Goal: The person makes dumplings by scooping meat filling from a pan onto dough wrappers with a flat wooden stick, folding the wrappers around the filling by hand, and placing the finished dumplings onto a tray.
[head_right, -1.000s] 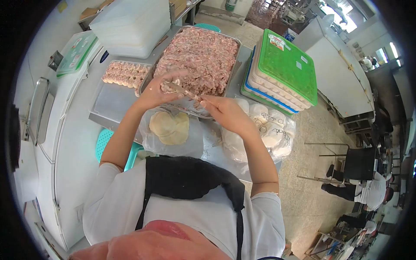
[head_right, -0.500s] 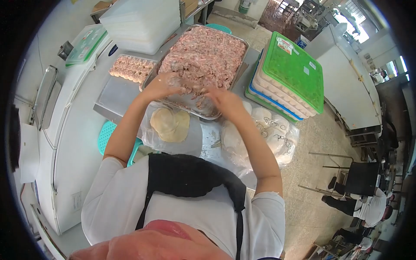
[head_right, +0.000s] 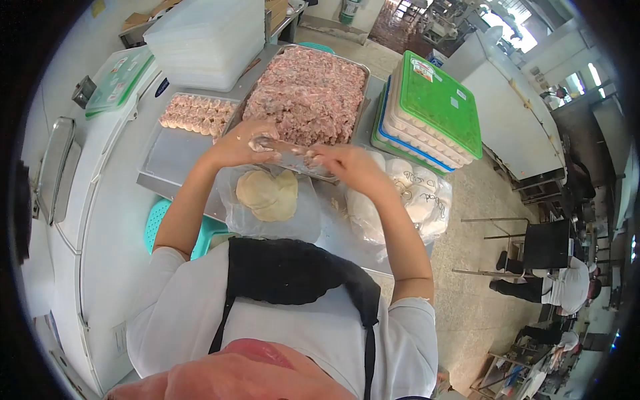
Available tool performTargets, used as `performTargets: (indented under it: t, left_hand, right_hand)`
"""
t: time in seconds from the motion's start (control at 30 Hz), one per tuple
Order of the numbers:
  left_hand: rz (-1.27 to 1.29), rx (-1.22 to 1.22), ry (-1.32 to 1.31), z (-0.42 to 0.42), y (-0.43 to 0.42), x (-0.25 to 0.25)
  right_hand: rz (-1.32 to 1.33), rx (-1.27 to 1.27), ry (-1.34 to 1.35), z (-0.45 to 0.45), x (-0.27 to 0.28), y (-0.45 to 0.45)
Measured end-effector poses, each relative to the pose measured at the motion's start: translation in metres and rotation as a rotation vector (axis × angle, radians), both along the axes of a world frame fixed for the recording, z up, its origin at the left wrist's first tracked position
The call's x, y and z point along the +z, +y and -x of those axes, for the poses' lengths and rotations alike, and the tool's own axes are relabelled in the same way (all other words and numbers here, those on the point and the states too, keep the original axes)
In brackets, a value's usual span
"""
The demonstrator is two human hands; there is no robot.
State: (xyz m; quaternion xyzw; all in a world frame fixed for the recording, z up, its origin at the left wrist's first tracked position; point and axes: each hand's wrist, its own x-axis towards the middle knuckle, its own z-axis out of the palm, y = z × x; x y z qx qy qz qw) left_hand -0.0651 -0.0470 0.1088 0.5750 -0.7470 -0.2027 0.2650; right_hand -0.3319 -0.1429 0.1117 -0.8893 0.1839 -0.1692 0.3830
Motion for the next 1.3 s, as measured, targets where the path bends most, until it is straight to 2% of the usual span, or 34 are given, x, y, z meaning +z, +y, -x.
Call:
performTargets:
  t: [0.03, 0.07, 0.1, 0.17, 0.2, 0.3, 0.4, 0.43, 0.5, 0.53, 0.63, 0.67, 0.83, 0.9, 0.93, 1.0, 1.13, 1.2, 1.3]
  left_hand:
    - [0.006, -0.005, 0.003, -0.006, 0.003, -0.011]
    - [0.022, 0.097, 0.053, -0.014, 0.007, -0.025]
    - [0.037, 0.199, 0.105, -0.017, 0.013, -0.022]
    - [0.01, 0.152, 0.118, -0.029, 0.02, -0.008]
    - [-0.017, 0.113, 0.13, -0.034, 0.025, 0.001]
    - [-0.052, 0.046, 0.191, -0.068, 0.033, -0.006]
    - [0.061, 0.143, 0.254, -0.102, 0.052, -0.024]
    - [0.054, 0.137, 0.255, -0.108, 0.059, -0.011]
    - [-0.154, 0.017, 0.286, -0.122, 0.071, 0.014]
    - [-0.16, 0.012, 0.286, -0.13, 0.075, 0.012]
    - [-0.133, 0.061, 0.21, -0.159, 0.083, -0.001]
    - [-0.106, 0.138, 0.192, -0.173, 0.087, -0.014]
    - [0.02, 0.3, 0.126, -0.243, 0.095, -0.093]
    - [-0.253, 0.205, 0.205, -0.261, 0.086, -0.125]
    - [-0.256, 0.197, 0.206, -0.259, 0.085, -0.135]
    - [-0.014, 0.311, -0.026, -0.246, 0.084, -0.146]
    - [-0.017, 0.356, 0.089, -0.217, 0.064, -0.153]
    - [0.112, 0.449, 0.07, -0.203, 0.053, -0.165]
    - [0.031, 0.481, 0.034, -0.189, 0.04, -0.165]
  right_hand:
    - [0.206, -0.098, 0.097, 0.001, 0.021, 0.007]
    - [0.412, -0.197, 0.192, -0.001, 0.034, 0.014]
    - [0.415, -0.202, 0.194, -0.008, 0.037, 0.026]
    - [0.364, -0.221, 0.056, -0.028, 0.039, 0.054]
    - [0.499, -0.21, 0.11, -0.039, 0.031, 0.057]
    - [0.454, -0.164, 0.186, -0.058, 0.045, 0.053]
    - [0.372, -0.228, 0.148, -0.081, 0.065, 0.075]
    - [0.365, -0.233, 0.151, -0.092, 0.059, 0.082]
    - [0.47, -0.175, 0.125, -0.121, 0.033, 0.098]
    - [0.328, -0.145, 0.134, -0.133, 0.019, 0.103]
    - [0.196, -0.166, 0.099, -0.156, 0.002, 0.11]
    - [0.158, -0.201, 0.16, -0.155, 0.005, 0.113]
    - [0.182, -0.341, 0.067, -0.116, -0.037, 0.115]
    - [-0.084, -0.537, 0.019, -0.095, -0.043, 0.127]
    - [-0.086, -0.545, 0.021, -0.083, -0.049, 0.131]
    - [-0.304, -0.734, 0.062, -0.061, -0.056, 0.141]
    - [-0.424, -0.826, 0.005, -0.038, -0.058, 0.155]
    - [-0.49, -0.884, -0.011, -0.033, -0.056, 0.157]
    - [-0.439, -0.857, 0.006, -0.023, -0.063, 0.149]
